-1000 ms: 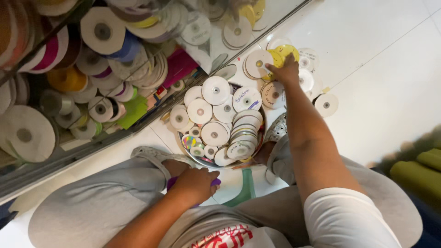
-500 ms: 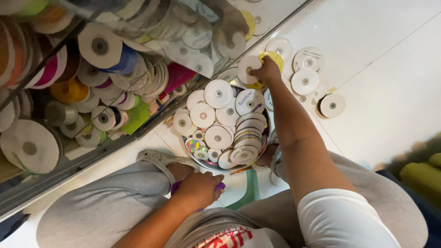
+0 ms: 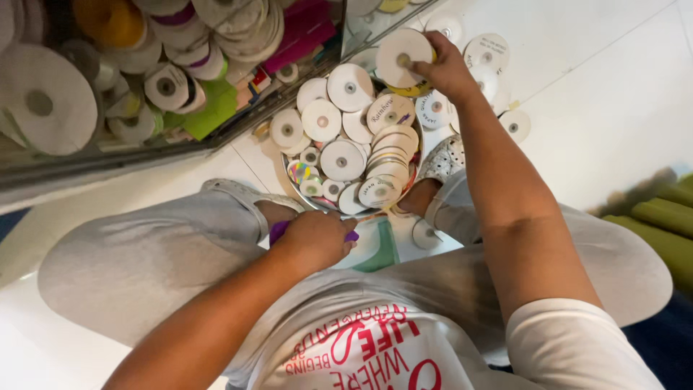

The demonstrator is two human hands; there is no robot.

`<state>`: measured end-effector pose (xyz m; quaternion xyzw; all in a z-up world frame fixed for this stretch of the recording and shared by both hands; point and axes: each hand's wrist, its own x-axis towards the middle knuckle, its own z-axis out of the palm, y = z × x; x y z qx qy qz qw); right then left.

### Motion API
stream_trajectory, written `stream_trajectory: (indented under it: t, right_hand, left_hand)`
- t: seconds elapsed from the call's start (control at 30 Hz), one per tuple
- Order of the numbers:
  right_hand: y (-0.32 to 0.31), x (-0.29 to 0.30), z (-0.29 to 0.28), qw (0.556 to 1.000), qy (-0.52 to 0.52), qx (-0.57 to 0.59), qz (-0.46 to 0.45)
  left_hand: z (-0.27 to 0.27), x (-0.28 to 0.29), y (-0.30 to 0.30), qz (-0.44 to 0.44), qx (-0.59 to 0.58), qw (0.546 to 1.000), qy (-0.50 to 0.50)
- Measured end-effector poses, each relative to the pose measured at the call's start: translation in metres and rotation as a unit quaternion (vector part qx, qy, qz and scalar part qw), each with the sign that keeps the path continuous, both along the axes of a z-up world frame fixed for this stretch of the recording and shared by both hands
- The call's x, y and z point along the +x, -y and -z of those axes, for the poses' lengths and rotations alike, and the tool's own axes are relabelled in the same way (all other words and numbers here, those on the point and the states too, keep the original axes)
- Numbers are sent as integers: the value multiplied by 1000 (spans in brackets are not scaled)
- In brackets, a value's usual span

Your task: The person sits on the floor and wipes white spools with a purple cloth. They pick up spools from a metal bowl, clean them, and place them into a glass cabinet filled with other spools.

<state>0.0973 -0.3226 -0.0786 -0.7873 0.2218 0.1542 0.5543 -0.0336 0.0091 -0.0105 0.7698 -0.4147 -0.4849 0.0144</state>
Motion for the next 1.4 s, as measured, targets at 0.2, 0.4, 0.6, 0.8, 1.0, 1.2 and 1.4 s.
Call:
stream_trajectory:
  t: [0.2, 0.4, 0.6, 0.8, 1.0, 1.2, 1.4]
  right_hand:
    - [-48, -12, -17, 967, 175, -123, -139]
    - [-96, -36, -5, 920, 260, -118, -268]
    - [-149, -121, 24, 813, 90, -186, -545]
    - [-189, -196, 90, 605, 21, -335, -722]
    - [-200, -191, 116, 690, -86, -353, -625]
    - [-192, -205, 117, 608, -2, -363, -706]
    - [-174, -139, 19, 830, -22, -62, -554]
  left_hand:
    - [-11, 8, 4, 6, 28, 999, -21]
    - [-4, 6, -5, -5, 6, 1000, 25]
    - [-28, 15, -12, -23, -34, 999, 3]
    - [-39, 17, -17, -34, -55, 998, 15]
    - [-30, 21, -22, -55, -46, 997, 17]
    - [-65, 48, -30, -110, -36, 993, 11]
    - [-114, 83, -54, -243, -142, 955, 91]
